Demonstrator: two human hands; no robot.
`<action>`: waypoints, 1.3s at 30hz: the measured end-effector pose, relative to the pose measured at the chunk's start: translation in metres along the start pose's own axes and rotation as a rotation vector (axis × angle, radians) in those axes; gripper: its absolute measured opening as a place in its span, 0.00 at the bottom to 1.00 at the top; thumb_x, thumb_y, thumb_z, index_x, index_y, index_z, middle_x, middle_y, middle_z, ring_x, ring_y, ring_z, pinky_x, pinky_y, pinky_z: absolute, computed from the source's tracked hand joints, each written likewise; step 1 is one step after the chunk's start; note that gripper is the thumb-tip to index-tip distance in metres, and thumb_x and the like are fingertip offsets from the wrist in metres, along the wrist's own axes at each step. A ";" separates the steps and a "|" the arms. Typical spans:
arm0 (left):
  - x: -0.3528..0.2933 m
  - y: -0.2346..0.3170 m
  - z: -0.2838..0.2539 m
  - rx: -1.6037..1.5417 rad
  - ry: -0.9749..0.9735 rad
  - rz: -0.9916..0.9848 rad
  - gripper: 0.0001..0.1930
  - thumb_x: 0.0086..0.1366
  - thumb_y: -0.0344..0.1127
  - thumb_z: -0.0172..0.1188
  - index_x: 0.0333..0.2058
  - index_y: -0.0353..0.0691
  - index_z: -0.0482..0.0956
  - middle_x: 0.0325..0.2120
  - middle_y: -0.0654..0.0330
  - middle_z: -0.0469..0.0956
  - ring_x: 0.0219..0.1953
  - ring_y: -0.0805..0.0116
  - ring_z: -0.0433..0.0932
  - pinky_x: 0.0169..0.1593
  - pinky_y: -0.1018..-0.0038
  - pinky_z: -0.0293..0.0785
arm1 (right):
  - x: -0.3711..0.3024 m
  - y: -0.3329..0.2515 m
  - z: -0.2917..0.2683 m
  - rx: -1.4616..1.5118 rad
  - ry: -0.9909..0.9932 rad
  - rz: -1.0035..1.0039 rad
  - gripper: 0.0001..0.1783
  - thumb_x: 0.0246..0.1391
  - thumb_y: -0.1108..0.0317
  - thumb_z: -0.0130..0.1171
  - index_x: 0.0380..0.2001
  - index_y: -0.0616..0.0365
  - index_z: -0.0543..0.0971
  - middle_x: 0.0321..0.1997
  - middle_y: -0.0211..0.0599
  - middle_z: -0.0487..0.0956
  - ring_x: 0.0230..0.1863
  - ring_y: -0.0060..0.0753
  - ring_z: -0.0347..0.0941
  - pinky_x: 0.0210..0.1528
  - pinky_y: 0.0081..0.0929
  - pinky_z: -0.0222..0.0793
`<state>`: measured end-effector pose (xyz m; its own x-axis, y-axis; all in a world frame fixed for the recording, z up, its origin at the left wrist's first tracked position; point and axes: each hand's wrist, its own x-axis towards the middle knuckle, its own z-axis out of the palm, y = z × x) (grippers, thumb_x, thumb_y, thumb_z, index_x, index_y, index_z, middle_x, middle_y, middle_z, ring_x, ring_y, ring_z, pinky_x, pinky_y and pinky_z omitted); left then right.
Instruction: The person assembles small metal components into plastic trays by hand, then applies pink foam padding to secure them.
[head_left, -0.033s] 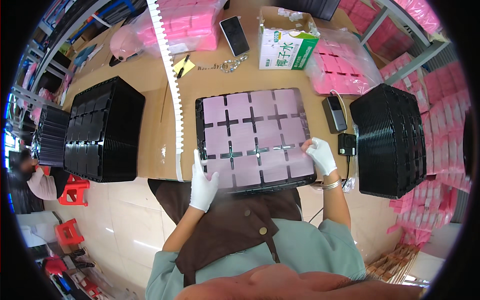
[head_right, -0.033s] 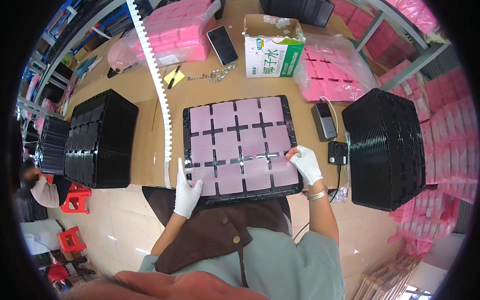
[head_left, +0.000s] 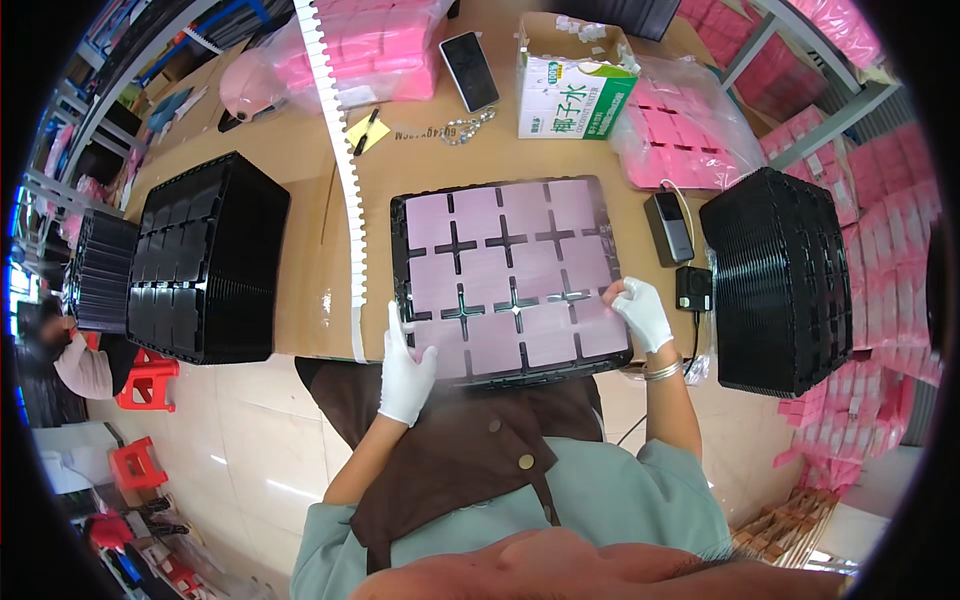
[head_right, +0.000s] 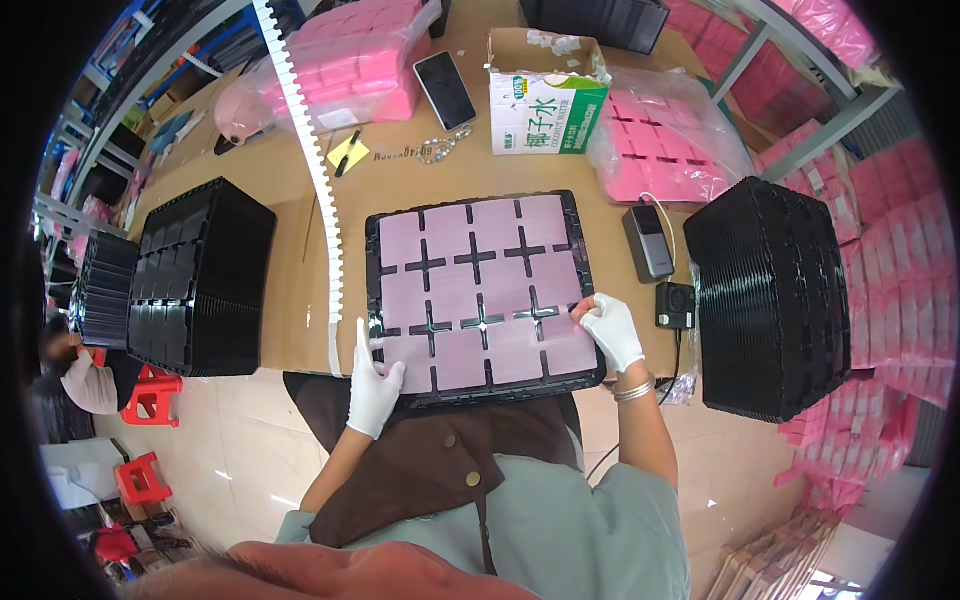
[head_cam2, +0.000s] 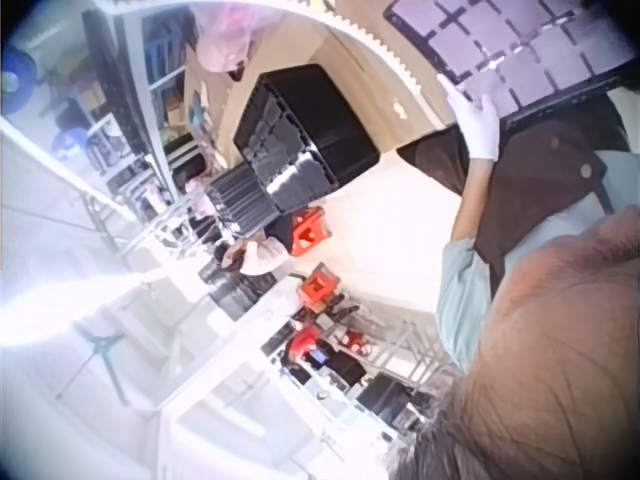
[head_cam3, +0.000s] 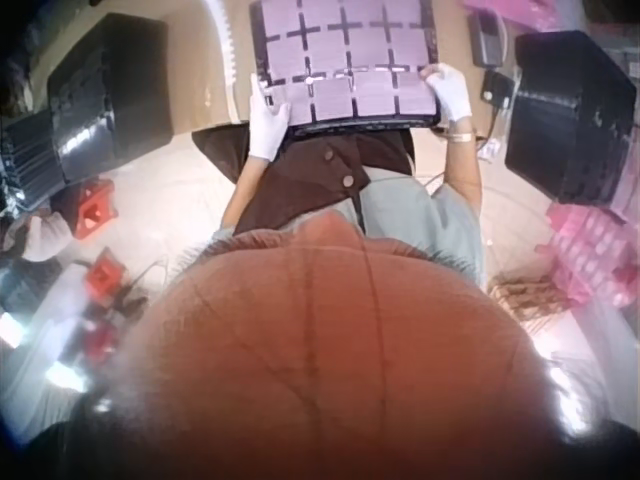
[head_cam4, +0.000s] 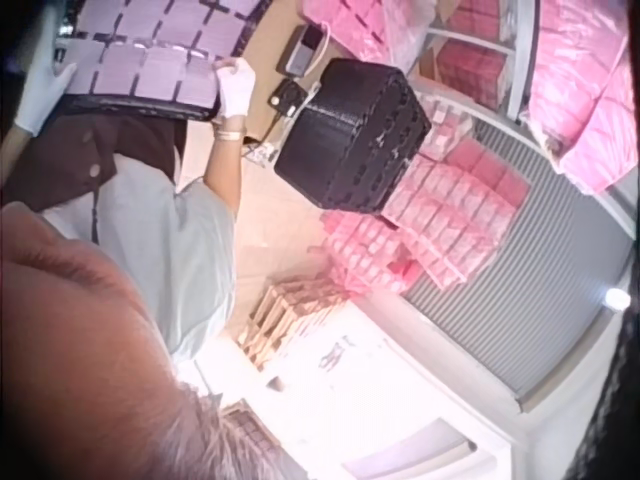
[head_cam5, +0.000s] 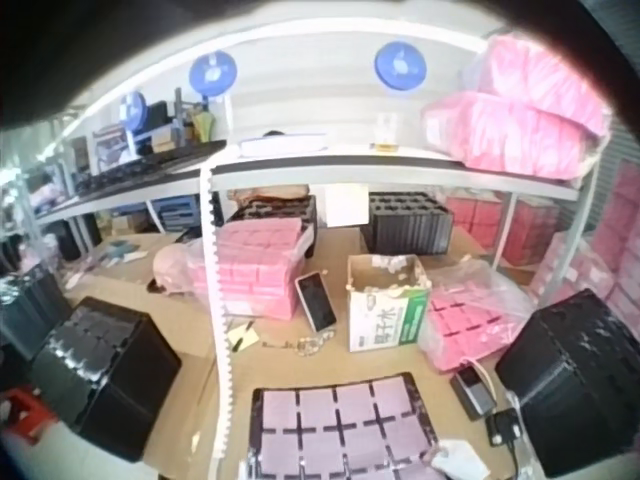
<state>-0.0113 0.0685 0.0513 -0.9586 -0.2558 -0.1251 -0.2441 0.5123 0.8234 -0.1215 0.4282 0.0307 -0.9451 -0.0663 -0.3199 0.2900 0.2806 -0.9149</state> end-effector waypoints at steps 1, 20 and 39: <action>-0.004 0.002 -0.002 0.021 -0.008 -0.010 0.48 0.54 0.23 0.59 0.69 0.39 0.38 0.46 0.51 0.69 0.29 0.67 0.71 0.39 0.72 0.74 | -0.003 0.003 0.000 -0.029 0.010 0.020 0.04 0.50 0.74 0.61 0.30 0.63 0.78 0.22 0.30 0.78 0.25 0.17 0.71 0.30 0.17 0.66; 0.093 0.034 0.017 0.525 0.022 0.502 0.29 0.65 0.49 0.54 0.56 0.33 0.66 0.57 0.47 0.66 0.60 0.46 0.63 0.62 0.56 0.59 | 0.057 -0.037 0.046 -0.885 0.292 -0.613 0.33 0.52 0.52 0.60 0.51 0.71 0.68 0.59 0.58 0.68 0.60 0.53 0.65 0.56 0.44 0.64; 0.155 0.002 0.045 0.894 0.115 0.382 0.24 0.68 0.48 0.48 0.51 0.32 0.69 0.54 0.47 0.69 0.57 0.53 0.67 0.62 0.63 0.60 | 0.060 -0.064 0.059 -1.310 -0.053 -0.392 0.51 0.51 0.32 0.49 0.60 0.72 0.63 0.66 0.56 0.61 0.65 0.55 0.57 0.66 0.39 0.53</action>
<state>-0.1674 0.0669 0.0087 -0.9876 0.0028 0.1568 0.0136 0.9976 0.0681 -0.1879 0.3494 0.0556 -0.9161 -0.3785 -0.1320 -0.3744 0.9256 -0.0559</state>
